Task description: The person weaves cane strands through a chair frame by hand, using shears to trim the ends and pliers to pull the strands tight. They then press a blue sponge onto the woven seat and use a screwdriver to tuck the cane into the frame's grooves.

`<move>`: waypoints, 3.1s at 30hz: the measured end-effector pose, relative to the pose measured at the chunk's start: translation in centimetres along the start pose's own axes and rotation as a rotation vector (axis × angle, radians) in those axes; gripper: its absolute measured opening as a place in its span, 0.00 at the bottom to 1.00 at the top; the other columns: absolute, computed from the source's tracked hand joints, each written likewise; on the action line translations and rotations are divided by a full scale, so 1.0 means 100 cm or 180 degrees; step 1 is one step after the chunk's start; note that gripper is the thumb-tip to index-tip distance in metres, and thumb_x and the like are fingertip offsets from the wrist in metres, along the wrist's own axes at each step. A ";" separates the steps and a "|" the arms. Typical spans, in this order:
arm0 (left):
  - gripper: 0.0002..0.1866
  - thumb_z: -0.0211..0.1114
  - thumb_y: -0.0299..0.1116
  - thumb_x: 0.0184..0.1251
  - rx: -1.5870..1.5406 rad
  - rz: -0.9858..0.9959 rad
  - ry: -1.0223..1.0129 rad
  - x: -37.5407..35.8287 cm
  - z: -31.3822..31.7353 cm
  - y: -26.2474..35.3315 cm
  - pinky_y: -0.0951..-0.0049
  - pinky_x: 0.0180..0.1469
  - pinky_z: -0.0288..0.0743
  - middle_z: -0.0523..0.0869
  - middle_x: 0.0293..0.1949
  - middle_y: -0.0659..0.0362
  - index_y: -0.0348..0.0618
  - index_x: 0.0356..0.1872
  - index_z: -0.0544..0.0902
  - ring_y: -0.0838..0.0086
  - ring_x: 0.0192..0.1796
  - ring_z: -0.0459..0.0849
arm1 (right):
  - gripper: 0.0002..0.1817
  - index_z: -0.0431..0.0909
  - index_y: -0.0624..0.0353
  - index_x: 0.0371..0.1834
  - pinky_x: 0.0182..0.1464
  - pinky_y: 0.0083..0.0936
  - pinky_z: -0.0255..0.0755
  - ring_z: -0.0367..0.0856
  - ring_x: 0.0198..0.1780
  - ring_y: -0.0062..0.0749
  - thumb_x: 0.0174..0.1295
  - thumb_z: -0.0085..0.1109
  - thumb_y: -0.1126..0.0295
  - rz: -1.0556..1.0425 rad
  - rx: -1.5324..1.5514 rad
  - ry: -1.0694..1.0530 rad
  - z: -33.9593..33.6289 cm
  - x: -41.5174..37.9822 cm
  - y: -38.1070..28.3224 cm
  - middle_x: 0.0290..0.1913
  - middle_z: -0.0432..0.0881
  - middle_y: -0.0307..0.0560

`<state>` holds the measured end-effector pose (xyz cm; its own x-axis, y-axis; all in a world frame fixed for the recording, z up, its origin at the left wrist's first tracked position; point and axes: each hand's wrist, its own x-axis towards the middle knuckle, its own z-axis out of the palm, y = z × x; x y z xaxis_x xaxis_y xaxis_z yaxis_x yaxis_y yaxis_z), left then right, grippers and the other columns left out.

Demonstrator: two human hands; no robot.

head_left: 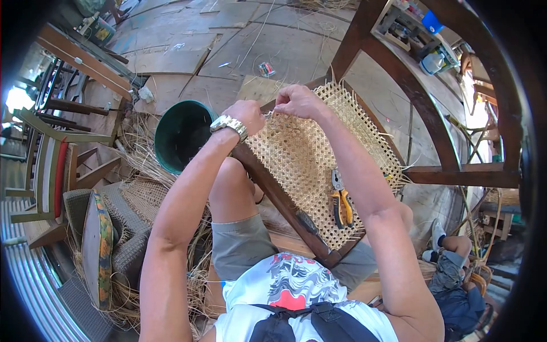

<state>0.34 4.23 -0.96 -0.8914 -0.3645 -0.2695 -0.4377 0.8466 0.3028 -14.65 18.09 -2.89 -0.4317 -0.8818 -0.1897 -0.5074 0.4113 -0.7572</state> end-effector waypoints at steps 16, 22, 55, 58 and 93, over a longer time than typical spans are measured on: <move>0.16 0.62 0.42 0.60 0.0693 0.0082 -0.0915 0.027 -0.009 0.016 0.59 0.44 0.82 0.89 0.26 0.48 0.41 0.23 0.89 0.55 0.35 0.89 | 0.10 0.87 0.58 0.36 0.55 0.40 0.79 0.86 0.51 0.48 0.52 0.63 0.70 -0.0086 -0.1028 0.0202 0.014 0.003 -0.007 0.44 0.88 0.55; 0.09 0.67 0.33 0.47 0.1229 -0.0015 -0.1046 0.048 -0.010 0.021 0.59 0.45 0.84 0.90 0.30 0.48 0.40 0.27 0.91 0.58 0.39 0.91 | 0.06 0.83 0.58 0.34 0.53 0.40 0.78 0.85 0.49 0.48 0.55 0.58 0.75 -0.0294 -0.1375 0.0155 0.017 0.006 0.000 0.42 0.87 0.54; 0.19 0.63 0.48 0.65 -0.0842 -0.0854 -0.1039 0.032 0.000 0.017 0.74 0.21 0.76 0.85 0.19 0.60 0.41 0.25 0.85 0.77 0.18 0.82 | 0.14 0.88 0.51 0.42 0.51 0.35 0.80 0.86 0.51 0.40 0.52 0.72 0.64 0.0163 -0.0488 -0.0132 0.001 -0.004 -0.005 0.47 0.89 0.47; 0.18 0.66 0.47 0.64 -0.0785 -0.0925 -0.1079 0.032 -0.003 0.019 0.76 0.18 0.73 0.85 0.21 0.61 0.40 0.30 0.83 0.78 0.17 0.79 | 0.15 0.88 0.52 0.44 0.51 0.35 0.80 0.87 0.50 0.41 0.53 0.70 0.63 0.0157 -0.0482 -0.0152 0.001 -0.001 0.003 0.47 0.89 0.49; 0.09 0.67 0.35 0.65 -0.0311 0.0126 0.1293 -0.002 0.032 -0.006 0.52 0.51 0.77 0.85 0.40 0.48 0.39 0.35 0.84 0.50 0.47 0.84 | 0.08 0.79 0.60 0.41 0.49 0.38 0.80 0.85 0.46 0.43 0.61 0.63 0.70 -0.0717 -0.1352 0.0929 0.033 -0.019 0.008 0.42 0.83 0.53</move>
<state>1.20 5.02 -3.96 -0.8732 -0.4722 0.1206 -0.3938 0.8294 0.3962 -11.75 19.33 -5.23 -0.4357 -0.8831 0.1743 -0.8408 0.3301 -0.4292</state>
